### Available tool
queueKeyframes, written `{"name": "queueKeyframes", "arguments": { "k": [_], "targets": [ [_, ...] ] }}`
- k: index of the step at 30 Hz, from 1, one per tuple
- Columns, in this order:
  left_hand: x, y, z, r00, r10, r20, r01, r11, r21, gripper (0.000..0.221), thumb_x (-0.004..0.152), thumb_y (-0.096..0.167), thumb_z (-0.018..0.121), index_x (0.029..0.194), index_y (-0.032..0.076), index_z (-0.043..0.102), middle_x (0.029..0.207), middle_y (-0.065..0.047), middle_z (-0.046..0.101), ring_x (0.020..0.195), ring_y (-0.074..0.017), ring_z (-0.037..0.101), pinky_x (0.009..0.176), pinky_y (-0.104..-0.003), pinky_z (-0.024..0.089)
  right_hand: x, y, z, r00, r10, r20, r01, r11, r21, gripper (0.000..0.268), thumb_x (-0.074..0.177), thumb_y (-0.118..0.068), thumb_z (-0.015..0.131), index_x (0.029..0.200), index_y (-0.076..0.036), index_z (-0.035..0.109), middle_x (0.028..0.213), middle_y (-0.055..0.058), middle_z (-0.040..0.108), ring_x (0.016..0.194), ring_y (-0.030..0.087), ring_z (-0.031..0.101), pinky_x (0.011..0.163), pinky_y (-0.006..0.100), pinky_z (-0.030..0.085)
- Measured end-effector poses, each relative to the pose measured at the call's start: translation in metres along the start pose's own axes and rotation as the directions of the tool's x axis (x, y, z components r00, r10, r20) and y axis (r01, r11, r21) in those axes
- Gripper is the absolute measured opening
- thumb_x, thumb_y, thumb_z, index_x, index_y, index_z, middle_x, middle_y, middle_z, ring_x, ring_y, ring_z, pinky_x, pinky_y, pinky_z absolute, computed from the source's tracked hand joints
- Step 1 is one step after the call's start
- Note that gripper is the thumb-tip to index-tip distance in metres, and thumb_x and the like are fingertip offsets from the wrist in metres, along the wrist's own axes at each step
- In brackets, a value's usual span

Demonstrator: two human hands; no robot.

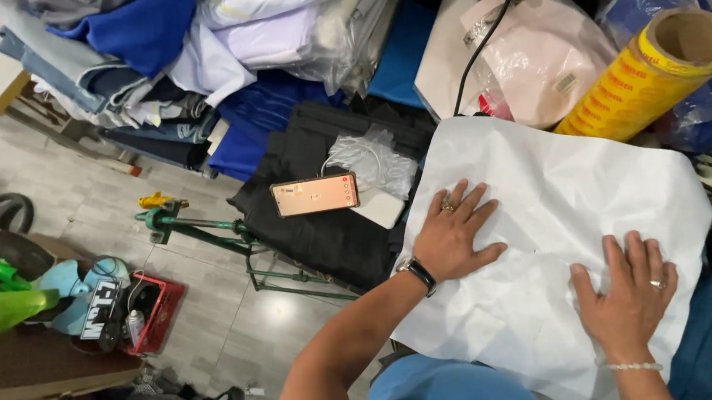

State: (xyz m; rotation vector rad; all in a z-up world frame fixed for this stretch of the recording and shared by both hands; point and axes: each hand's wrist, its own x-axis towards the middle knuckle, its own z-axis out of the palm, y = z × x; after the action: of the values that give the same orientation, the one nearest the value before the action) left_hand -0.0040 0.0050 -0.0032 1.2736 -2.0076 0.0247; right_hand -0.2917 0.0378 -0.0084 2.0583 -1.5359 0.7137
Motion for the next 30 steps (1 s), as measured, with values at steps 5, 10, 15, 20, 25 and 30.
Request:
{"name": "queueKeyframes", "arguments": {
  "k": [5,10,15,20,25,30],
  "targets": [
    [0.007,0.002,-0.003,0.998,0.013,0.057,-0.016,0.999,0.051,0.069,0.092,0.058,0.053,0.136,0.006,0.061,0.152,-0.019,0.052,0.146,-0.0432,0.044,0.116,-0.061,0.034,0.0,-0.001,0.003,1.0,0.002,0.0,-0.002,1.0,0.011,0.05,0.1,-0.041,0.071,0.13,-0.002,0.079,0.145,0.018,0.072,0.142,0.038,0.06,0.117,0.05,0.04],
    [0.02,0.014,-0.008,0.995,0.022,0.098,-0.041,0.98,0.193,0.073,0.079,0.057,0.071,0.13,0.005,0.063,0.147,-0.021,0.055,0.139,-0.0457,0.048,0.113,-0.068,0.033,-0.009,0.002,0.011,0.999,0.044,0.003,-0.044,0.998,0.055,0.052,0.095,-0.035,0.077,0.133,0.001,0.078,0.151,0.021,0.069,0.146,0.042,0.057,0.119,0.055,0.038],
    [0.028,0.025,-0.016,0.986,0.005,0.168,-0.052,0.959,0.279,0.086,0.07,0.068,0.074,0.134,0.012,0.063,0.149,-0.014,0.055,0.141,-0.0399,0.047,0.117,-0.065,0.028,-0.008,-0.001,0.008,0.994,0.085,0.067,-0.087,0.996,0.028,0.053,0.097,-0.039,0.07,0.137,-0.004,0.075,0.152,0.018,0.066,0.148,0.039,0.055,0.119,0.055,0.037],
    [0.019,0.02,0.002,0.911,-0.092,0.403,-0.05,0.943,0.328,0.083,0.088,0.073,0.042,0.152,0.02,0.046,0.164,-0.007,0.037,0.152,-0.0342,0.03,0.123,-0.064,0.012,-0.006,-0.001,0.007,0.997,0.062,0.054,-0.066,0.995,0.073,0.053,0.099,-0.038,0.069,0.137,-0.001,0.073,0.154,0.018,0.063,0.149,0.038,0.052,0.119,0.057,0.038],
    [0.014,0.01,-0.003,0.98,0.017,0.199,-0.053,0.983,0.178,0.081,0.091,0.069,0.043,0.148,0.013,0.055,0.161,-0.012,0.044,0.15,-0.0375,0.037,0.121,-0.06,0.025,-0.002,-0.003,0.005,0.997,0.063,0.05,-0.066,0.995,0.071,0.053,0.099,-0.038,0.069,0.136,0.0,0.074,0.152,0.02,0.065,0.147,0.04,0.054,0.12,0.055,0.037],
    [0.015,0.009,-0.015,0.997,0.081,0.018,-0.081,0.997,-0.006,0.07,0.095,0.059,0.048,0.139,0.006,0.06,0.152,-0.018,0.053,0.143,-0.0424,0.047,0.116,-0.062,0.034,-0.001,-0.003,0.005,0.997,0.062,0.051,-0.065,0.995,0.071,0.054,0.097,-0.038,0.07,0.136,-0.001,0.074,0.151,0.021,0.066,0.146,0.042,0.054,0.118,0.056,0.037]
  ]
}}
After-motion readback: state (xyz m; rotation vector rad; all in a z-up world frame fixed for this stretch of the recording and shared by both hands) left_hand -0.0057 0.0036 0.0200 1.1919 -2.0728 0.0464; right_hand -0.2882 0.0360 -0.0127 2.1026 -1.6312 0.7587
